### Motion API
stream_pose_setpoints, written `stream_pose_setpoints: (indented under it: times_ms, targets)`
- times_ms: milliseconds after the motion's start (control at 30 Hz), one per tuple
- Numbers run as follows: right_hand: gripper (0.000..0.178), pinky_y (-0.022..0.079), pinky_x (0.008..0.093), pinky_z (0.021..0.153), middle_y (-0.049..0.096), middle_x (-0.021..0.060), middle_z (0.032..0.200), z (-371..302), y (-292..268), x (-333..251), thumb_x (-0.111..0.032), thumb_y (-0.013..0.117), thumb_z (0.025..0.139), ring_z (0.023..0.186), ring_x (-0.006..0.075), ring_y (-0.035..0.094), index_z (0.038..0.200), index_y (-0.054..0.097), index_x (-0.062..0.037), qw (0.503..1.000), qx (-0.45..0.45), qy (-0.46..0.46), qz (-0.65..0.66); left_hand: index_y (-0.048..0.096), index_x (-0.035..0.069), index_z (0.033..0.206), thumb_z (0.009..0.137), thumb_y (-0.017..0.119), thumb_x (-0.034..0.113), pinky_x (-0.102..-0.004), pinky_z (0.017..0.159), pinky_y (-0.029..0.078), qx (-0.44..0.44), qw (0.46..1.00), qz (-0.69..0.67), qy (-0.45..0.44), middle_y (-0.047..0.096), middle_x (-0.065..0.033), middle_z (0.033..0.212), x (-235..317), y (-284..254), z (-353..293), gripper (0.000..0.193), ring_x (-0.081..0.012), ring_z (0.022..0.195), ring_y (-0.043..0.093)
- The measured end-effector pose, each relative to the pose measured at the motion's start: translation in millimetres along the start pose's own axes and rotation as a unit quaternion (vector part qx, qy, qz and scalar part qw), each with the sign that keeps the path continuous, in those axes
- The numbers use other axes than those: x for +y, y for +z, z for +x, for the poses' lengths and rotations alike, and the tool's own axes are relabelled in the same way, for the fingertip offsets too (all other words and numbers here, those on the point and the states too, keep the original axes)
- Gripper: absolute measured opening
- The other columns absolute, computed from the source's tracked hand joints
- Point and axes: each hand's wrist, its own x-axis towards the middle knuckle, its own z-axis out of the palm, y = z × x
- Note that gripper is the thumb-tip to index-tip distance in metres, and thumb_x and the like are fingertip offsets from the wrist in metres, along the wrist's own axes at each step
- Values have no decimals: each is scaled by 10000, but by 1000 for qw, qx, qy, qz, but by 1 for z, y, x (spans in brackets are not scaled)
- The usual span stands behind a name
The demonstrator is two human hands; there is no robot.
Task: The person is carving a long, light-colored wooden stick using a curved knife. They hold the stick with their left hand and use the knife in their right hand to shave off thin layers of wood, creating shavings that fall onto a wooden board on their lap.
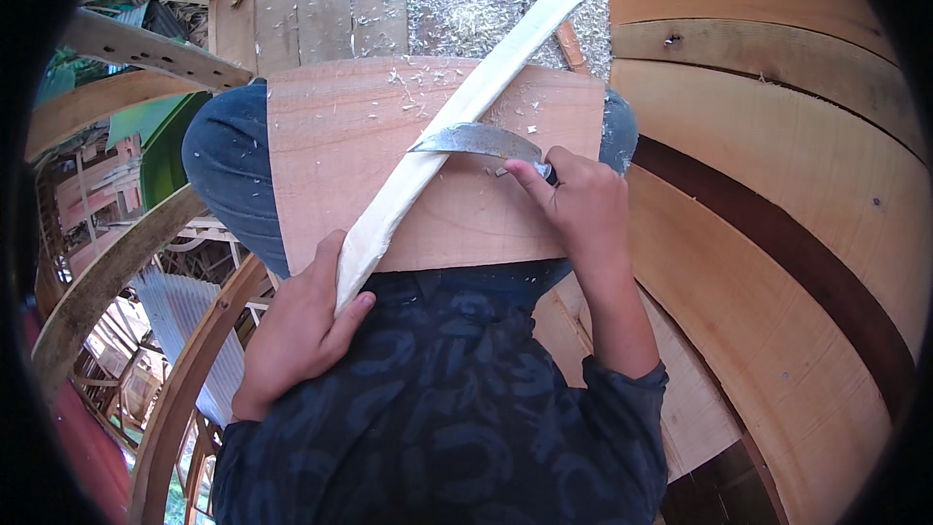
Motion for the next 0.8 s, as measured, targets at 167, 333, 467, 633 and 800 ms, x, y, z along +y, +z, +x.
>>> stream_pose_setpoints:
  times_ms: [167,333,467,633,800]
  targets:
    - [558,457,394,508,573,167,569,29,-6,37,-550,653,848,555,344,610,692,622,-15,985,63,160,-7,317,-23,1338,915,552,237,-509,793,449,-58,996,-58,-28,595,-344,949,2,-5,-4,549,-518,910,586]
    - [558,460,407,528,569,172,571,10,-27,16,-537,652,852,580,353,612,693,623,-3,986,-16,149,71,322,-18,1335,916,543,239,-501,787,448,-85,993,-73,-35,598,-332,926,-6,-6,-7,539,-504,887,597]
    - [561,459,410,516,557,162,553,-11,2,-25,-551,656,838,555,349,602,662,622,-19,997,-33,-49,52,321,-30,1315,930,549,236,-507,732,461,-80,994,-74,-1,605,-331,855,-9,-7,-2,521,-504,820,609]
    - [573,465,414,521,556,170,553,11,-4,-13,-562,645,844,571,360,606,657,622,-21,1000,-31,-4,1,328,-35,1304,945,542,243,-502,699,464,-60,993,-92,34,604,-334,822,-11,-4,-3,502,-500,782,613]
    - [588,442,389,507,537,174,538,26,-8,24,-546,623,879,514,325,572,691,628,12,990,52,133,-11,330,-33,1306,944,542,244,-490,701,462,-44,991,-117,47,605,-330,830,-22,4,-5,502,-493,786,613]
